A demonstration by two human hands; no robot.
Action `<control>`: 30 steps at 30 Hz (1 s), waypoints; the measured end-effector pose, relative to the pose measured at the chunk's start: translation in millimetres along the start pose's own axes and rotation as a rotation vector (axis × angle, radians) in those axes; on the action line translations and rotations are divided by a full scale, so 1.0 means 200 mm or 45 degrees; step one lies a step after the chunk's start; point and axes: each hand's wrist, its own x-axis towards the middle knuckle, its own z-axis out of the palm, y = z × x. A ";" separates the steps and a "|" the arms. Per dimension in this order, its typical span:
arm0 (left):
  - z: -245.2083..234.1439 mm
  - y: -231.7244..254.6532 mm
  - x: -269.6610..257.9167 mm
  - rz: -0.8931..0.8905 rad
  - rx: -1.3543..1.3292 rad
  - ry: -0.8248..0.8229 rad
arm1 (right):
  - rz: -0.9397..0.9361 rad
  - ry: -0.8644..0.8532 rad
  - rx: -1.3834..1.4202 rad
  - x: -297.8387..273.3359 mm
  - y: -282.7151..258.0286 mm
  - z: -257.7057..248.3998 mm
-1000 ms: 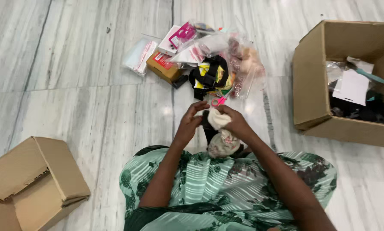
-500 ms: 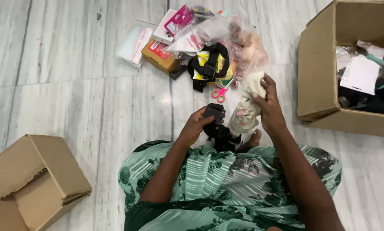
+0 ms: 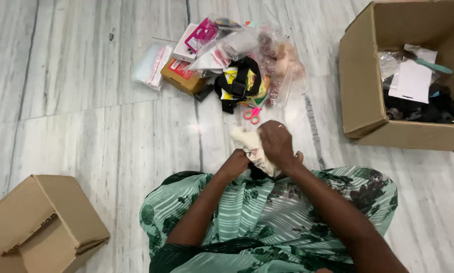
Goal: The person sits on the floor and wipes various items with a cloth, including a knife, a small black device, a camera, a packet of ghee, and a plastic bag. The person places the cleaned items into a cardboard box.
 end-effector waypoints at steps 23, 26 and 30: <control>-0.10 0.16 0.04 0.123 -0.501 0.475 | 0.232 -1.560 -0.487 -0.36 0.10 0.26; -0.01 0.29 0.00 0.185 -0.470 0.330 | 0.066 -1.649 -0.521 -0.36 0.16 0.29; -0.01 0.38 -0.03 0.307 -0.457 0.357 | 0.358 -1.114 -0.484 -0.03 0.18 0.06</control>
